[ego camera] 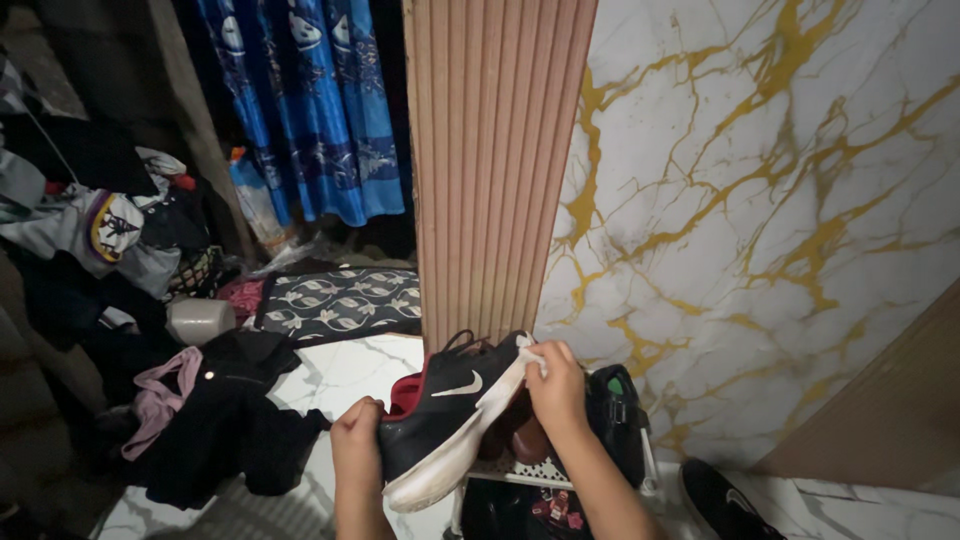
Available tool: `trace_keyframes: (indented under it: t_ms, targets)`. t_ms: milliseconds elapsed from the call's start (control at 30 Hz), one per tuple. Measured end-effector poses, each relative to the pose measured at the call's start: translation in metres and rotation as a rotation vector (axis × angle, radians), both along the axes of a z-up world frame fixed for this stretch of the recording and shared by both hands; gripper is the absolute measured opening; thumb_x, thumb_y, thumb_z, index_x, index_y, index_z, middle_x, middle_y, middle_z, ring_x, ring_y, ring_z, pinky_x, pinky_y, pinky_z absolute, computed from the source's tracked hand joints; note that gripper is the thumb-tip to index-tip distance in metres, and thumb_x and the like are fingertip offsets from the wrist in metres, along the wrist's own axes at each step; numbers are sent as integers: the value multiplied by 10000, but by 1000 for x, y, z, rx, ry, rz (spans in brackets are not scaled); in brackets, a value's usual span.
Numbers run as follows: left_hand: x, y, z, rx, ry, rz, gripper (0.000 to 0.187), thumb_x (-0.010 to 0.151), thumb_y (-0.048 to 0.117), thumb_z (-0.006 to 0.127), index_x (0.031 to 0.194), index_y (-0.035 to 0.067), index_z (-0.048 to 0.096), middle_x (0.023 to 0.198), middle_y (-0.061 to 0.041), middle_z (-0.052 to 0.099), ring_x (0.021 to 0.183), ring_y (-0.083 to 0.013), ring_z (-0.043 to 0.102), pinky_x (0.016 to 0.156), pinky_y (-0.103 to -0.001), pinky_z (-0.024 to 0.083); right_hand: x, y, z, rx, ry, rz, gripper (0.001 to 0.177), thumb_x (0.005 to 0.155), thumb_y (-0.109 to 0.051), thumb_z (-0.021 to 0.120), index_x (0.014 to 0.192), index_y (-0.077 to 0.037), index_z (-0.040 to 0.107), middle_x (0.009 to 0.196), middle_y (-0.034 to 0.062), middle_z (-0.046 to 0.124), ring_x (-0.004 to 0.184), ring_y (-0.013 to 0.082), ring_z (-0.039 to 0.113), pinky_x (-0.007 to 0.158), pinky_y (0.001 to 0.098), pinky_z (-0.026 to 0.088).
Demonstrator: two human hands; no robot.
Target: The person wipes the exterior of several shoes on a small white rack using a white cloth. They handle a black shoe with red accents and a brown shoe, rotating each to wipe different sides before placing them back on the rack.
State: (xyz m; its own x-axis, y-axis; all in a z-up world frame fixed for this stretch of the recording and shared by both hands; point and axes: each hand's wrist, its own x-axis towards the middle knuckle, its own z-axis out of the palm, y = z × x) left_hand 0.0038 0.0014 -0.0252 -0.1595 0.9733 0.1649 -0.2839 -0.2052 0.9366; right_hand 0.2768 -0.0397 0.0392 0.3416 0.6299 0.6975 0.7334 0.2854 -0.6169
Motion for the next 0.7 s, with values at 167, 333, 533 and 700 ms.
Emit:
trace_keyframes:
  t_ms: [167, 333, 533, 700]
  targets:
    - [-5, -1, 0, -80, -36, 66, 283, 894, 172, 580, 668, 7, 621, 631, 33, 513, 603, -81, 413, 561, -271, 330, -13, -5, -2, 32, -76, -7, 182, 829, -8, 609, 999, -27, 671, 1026, 180, 649, 954, 416, 645, 822, 437, 531]
    - [-7, 0, 0, -218, -141, 124, 271, 880, 200, 630, 718, -16, 653, 640, -1, 532, 577, -108, 417, 539, -299, 337, -36, -25, 1, 53, -126, 108, 200, 830, 13, 578, 1013, -23, 651, 1062, 177, 643, 965, 420, 647, 812, 434, 536]
    - [1, 2, 0, -204, -126, 176, 312, 901, 217, 659, 730, -45, 660, 650, 9, 518, 593, -107, 409, 543, -313, 336, -54, -54, 2, -199, 43, 314, 194, 873, 25, 568, 1034, -37, 658, 992, 149, 670, 796, 318, 697, 712, 355, 550]
    - [5, -4, 4, -178, -135, 193, 260, 881, 194, 643, 721, -5, 693, 637, 27, 573, 582, -82, 454, 545, -281, 374, -69, -69, 6, -158, 52, 413, 148, 877, 19, 647, 1019, -20, 651, 957, 145, 693, 826, 292, 708, 724, 327, 549]
